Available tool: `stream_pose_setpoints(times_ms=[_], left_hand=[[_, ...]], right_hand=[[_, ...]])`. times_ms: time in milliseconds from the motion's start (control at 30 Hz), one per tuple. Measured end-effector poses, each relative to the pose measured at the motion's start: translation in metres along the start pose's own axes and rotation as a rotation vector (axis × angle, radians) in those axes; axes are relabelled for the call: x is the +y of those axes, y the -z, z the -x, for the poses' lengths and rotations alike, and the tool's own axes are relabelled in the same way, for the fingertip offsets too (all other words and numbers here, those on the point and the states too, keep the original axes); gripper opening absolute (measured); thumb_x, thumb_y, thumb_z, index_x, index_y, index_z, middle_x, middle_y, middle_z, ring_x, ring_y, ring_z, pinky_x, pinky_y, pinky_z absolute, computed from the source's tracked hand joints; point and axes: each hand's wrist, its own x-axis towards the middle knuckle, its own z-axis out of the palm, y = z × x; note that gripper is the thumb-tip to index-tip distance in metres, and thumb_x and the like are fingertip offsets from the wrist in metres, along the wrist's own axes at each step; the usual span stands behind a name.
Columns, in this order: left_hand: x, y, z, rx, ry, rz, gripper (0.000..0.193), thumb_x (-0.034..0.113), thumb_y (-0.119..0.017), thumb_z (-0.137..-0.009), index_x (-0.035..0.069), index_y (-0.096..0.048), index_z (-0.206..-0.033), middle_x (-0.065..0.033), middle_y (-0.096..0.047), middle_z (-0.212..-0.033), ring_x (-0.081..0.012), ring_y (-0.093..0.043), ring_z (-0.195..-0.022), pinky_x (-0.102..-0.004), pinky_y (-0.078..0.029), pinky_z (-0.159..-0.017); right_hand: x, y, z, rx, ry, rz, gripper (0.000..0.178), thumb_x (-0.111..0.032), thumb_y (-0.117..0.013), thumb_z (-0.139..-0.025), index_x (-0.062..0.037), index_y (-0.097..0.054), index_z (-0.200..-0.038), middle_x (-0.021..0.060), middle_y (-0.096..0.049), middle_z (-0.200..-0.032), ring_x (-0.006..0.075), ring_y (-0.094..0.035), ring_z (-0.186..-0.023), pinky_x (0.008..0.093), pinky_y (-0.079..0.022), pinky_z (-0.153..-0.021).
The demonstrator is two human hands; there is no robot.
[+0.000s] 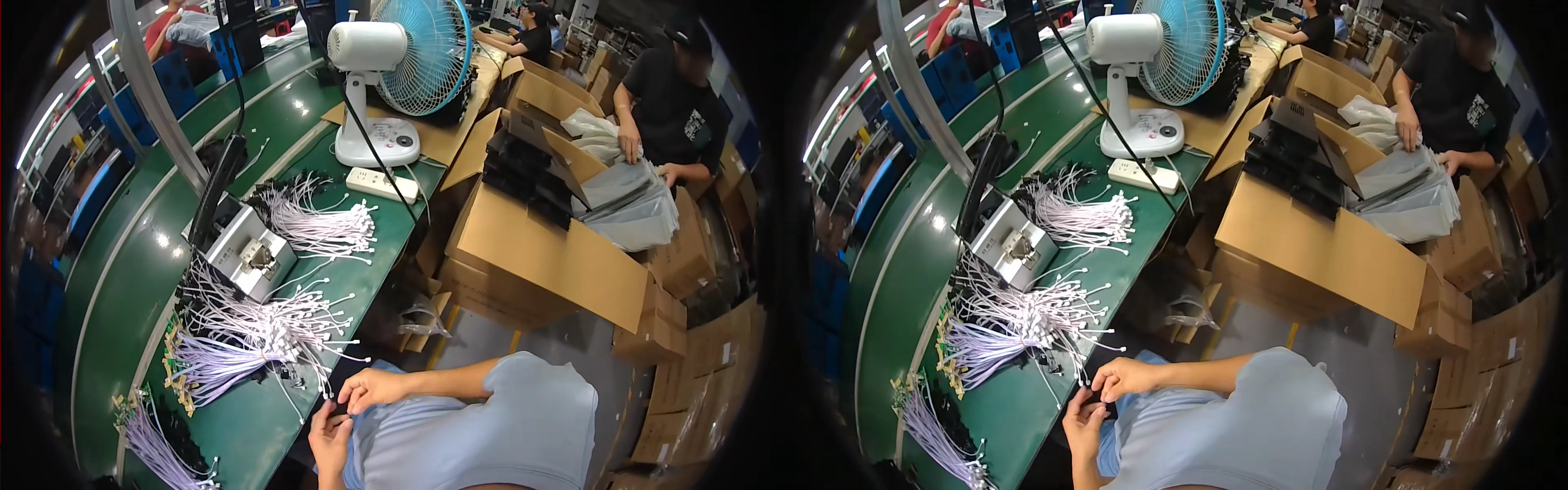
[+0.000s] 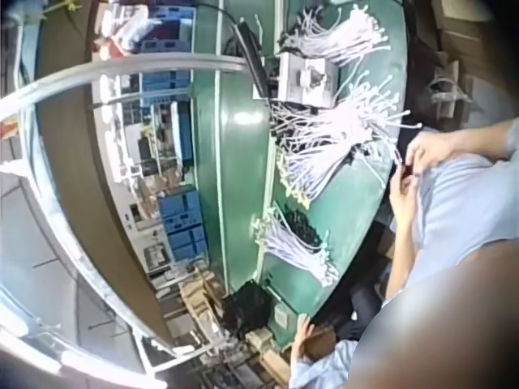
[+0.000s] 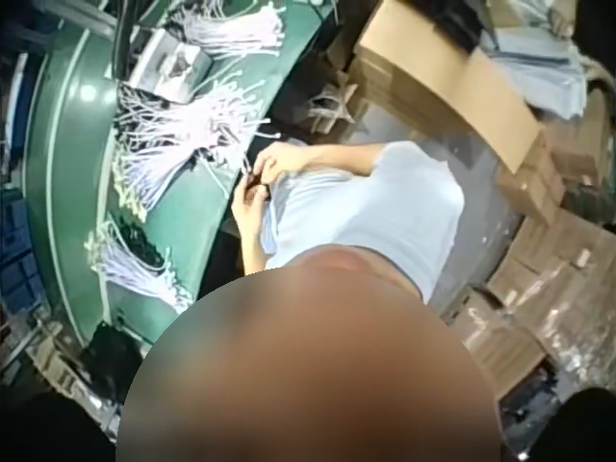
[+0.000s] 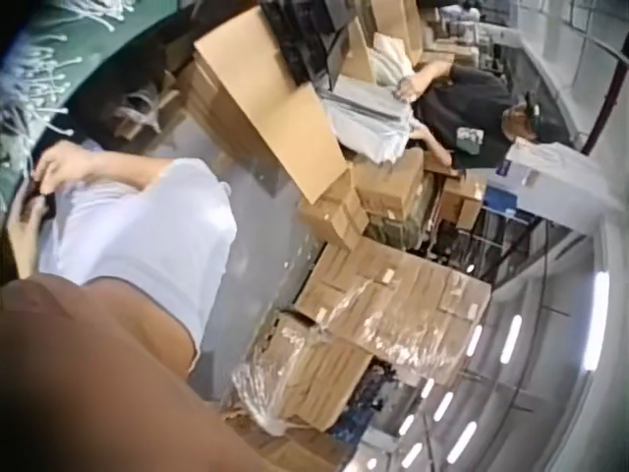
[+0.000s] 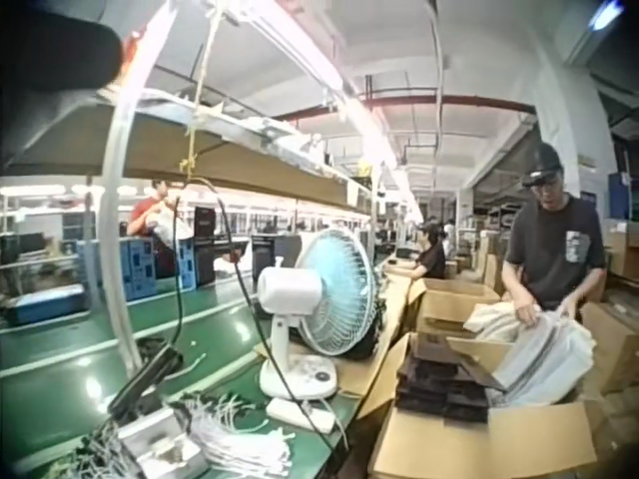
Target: Assembling electronic units by connecting wire harnesses and using an electric screwdriver at a factory production line.
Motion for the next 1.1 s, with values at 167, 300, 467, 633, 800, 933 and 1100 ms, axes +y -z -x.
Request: stream_pose_setpoints(times_ms=[167, 300, 467, 633, 800, 933, 1100], left_hand=[[-0.012, -0.009, -0.014, -0.043, 0.068, 0.152, 0.038, -0.009, -0.061, -0.083, -0.011, -0.055, -0.12, -0.016, -0.063, -0.107, -0.0193, -0.064, -0.094, -0.0295, -0.054, -0.081], [-0.012, -0.008, -0.022, 0.075, -0.002, 0.248, 0.026, -0.006, -0.063, -0.083, -0.009, -0.059, -0.108, -0.0174, -0.066, -0.094, -0.0214, -0.068, -0.076, -0.0313, -0.059, -0.066], [-0.009, -0.015, -0.016, 0.178, -0.039, 0.164, 0.018, -0.011, -0.067, -0.077, -0.01, -0.06, -0.094, -0.0168, -0.066, -0.083, -0.0203, -0.068, -0.066, -0.0303, -0.06, -0.06], [-0.013, -0.01, -0.017, 0.094, -0.043, 0.126, 0.024, -0.011, -0.071, -0.074, -0.008, -0.061, -0.095, -0.0139, -0.066, -0.083, -0.0178, -0.066, -0.067, -0.0302, -0.059, -0.06], [-0.022, -0.003, -0.021, -0.02, 0.086, 0.007, 0.023, -0.01, -0.074, -0.071, -0.007, -0.064, -0.092, -0.0078, -0.064, -0.088, -0.0138, -0.063, -0.077, -0.0263, -0.054, -0.07], [-0.032, 0.001, -0.017, 0.048, -0.083, -0.006, 0.019, -0.008, -0.076, -0.069, -0.005, -0.063, -0.083, -0.0069, -0.064, -0.085, -0.0122, -0.062, -0.073, -0.0244, -0.052, -0.07], [-0.029, 0.004, -0.012, 0.094, -0.059, -0.067, 0.019, 0.001, -0.079, -0.07, -0.002, -0.063, -0.08, -0.007, -0.066, -0.081, -0.0108, -0.059, -0.071, -0.0257, -0.051, -0.071]], right_hand=[[-0.01, -0.002, -0.004, -0.09, 0.102, -0.049, 0.025, -0.02, -0.053, -0.097, 0.0008, -0.043, -0.108, 0.0114, -0.067, -0.099, 0.0139, -0.063, -0.087, 0.0282, -0.051, -0.08], [-0.008, -0.003, -0.01, -0.202, 0.089, 0.084, 0.031, -0.026, -0.051, -0.099, 0.0006, -0.046, -0.113, 0.0091, -0.061, -0.109, 0.0154, -0.06, -0.095, 0.031, -0.05, -0.084], [-0.01, 0.004, -0.005, -0.357, 0.009, -0.261, 0.031, -0.026, -0.052, -0.098, -0.003, -0.05, -0.118, 0.008, -0.055, -0.118, 0.0169, -0.055, -0.106, 0.0335, -0.046, -0.091], [-0.01, 0.011, 0.001, -0.403, -0.104, -0.381, 0.034, -0.023, -0.061, -0.092, -0.0014, -0.051, -0.117, 0.0101, -0.057, -0.118, 0.0202, -0.056, -0.11, 0.0359, -0.047, -0.092], [0.006, 0.007, -0.007, -0.255, -0.078, -0.21, 0.034, -0.011, -0.067, -0.086, 0.0023, -0.051, -0.114, 0.0145, -0.064, -0.103, 0.0224, -0.065, -0.093, 0.0365, -0.053, -0.086], [0.012, -0.004, -0.007, -0.026, -0.095, -0.261, 0.033, -0.003, -0.069, -0.082, 0.0044, -0.052, -0.11, 0.0158, -0.067, -0.095, 0.0209, -0.067, -0.085, 0.033, -0.056, -0.079], [0.027, -0.01, -0.011, 0.03, 0.014, -0.205, 0.033, 0.001, -0.072, -0.077, 0.0061, -0.056, -0.105, 0.0172, -0.068, -0.092, 0.0222, -0.068, -0.084, 0.034, -0.057, -0.075]])
